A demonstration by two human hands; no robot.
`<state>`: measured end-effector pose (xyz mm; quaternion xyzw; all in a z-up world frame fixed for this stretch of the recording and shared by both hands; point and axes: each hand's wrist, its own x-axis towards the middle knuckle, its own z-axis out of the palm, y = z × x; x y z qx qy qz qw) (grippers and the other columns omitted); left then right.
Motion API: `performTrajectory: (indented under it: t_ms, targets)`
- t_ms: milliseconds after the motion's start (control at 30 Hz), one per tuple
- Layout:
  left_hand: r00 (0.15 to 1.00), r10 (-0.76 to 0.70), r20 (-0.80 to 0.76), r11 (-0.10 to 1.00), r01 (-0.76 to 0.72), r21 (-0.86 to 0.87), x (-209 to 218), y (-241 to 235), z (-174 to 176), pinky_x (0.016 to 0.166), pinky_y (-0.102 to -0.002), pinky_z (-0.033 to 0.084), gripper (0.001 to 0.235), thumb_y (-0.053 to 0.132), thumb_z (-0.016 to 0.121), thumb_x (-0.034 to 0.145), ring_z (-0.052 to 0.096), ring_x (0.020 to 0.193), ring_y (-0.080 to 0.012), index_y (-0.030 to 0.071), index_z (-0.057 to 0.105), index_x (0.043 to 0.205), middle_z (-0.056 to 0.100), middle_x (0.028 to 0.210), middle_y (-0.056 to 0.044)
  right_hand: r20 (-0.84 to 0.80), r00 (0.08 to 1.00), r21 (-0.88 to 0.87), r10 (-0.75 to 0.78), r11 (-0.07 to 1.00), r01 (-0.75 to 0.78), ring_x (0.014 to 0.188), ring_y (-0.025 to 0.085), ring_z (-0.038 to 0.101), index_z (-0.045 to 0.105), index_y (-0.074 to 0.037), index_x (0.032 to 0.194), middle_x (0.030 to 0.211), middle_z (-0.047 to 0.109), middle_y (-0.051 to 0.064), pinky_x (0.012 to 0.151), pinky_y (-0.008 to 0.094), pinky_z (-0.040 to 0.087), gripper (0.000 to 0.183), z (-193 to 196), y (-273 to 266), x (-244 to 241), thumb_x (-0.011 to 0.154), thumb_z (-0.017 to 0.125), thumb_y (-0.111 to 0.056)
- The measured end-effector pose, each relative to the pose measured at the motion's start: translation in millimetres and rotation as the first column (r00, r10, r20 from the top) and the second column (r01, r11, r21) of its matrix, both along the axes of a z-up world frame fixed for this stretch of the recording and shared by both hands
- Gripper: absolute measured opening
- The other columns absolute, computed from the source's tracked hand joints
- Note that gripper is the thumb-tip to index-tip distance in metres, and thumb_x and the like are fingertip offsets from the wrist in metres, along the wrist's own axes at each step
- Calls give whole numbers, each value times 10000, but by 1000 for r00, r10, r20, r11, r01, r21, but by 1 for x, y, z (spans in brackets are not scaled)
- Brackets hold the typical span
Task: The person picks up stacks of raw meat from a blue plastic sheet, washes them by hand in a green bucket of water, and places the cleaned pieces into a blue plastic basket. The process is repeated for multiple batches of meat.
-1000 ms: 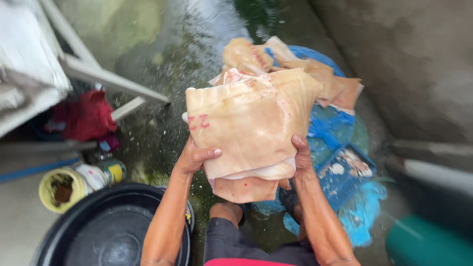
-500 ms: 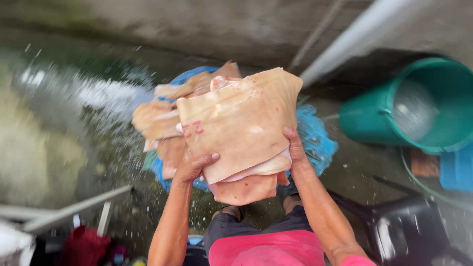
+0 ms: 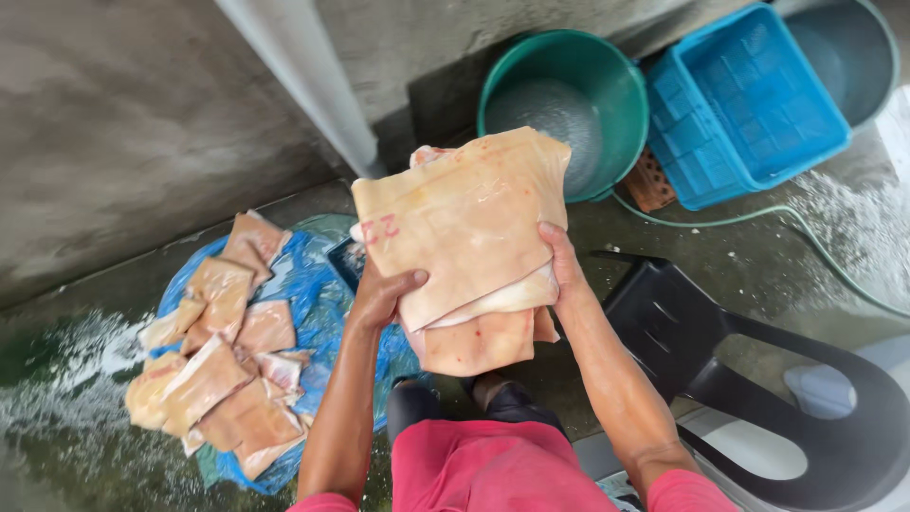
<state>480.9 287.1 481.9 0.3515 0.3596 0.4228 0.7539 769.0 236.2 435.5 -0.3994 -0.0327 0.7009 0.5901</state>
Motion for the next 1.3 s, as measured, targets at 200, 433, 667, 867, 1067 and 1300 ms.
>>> performTrajectory:
  t_ms: [200,433,667,867,1067,1300]
  targets:
    - [989,-130,-65,992,129,-9,109,63,-19,1063,-403,509,1015,5,815,656,595,1256,-268,17,303,1533,578,1371,-142,30,990,47,-138,990,136,1222,330,648,482,21,1454,1367,635,214,1087,445,514,818,-2,22,98,784,736,-374]
    - [980,-200,-10,979,200,-37,206,137,-49,1051,-420,523,997,-33,799,678,595,1256,-271,26,292,1534,574,1375,-147,130,961,69,-243,969,236,1263,319,618,476,-11,1477,1404,611,188,1103,440,503,795,-36,76,188,808,706,-375]
    - [974,-225,32,963,227,-144,278,227,-132,998,-450,551,978,-50,807,701,610,1212,-289,41,286,1524,589,1334,-145,136,960,-99,-244,961,258,1252,331,627,501,-12,1453,1383,631,185,1085,457,509,706,-135,160,264,862,629,-376]
    - [975,-220,-32,963,211,-168,323,284,-253,1022,-413,541,959,-57,825,710,613,1232,-272,59,326,1520,601,1355,-143,114,967,-202,-228,948,247,1220,332,638,509,-28,1429,1364,631,180,1043,476,523,646,-230,215,304,882,589,-362]
    - [966,-216,-140,943,169,-287,347,315,-344,997,-400,565,920,-62,770,696,628,1214,-278,59,359,1511,601,1335,-134,153,968,-334,-201,911,242,1176,344,657,535,-30,1371,1297,662,175,1022,489,538,613,-331,250,327,872,627,-373]
    - [947,-98,-305,933,-19,-359,353,317,-419,937,-406,583,983,-27,778,597,645,1153,-281,95,349,1473,609,1274,-117,136,988,-326,-70,939,112,1146,302,673,588,-33,1368,1279,675,144,997,453,545,637,-441,258,330,863,656,-416]
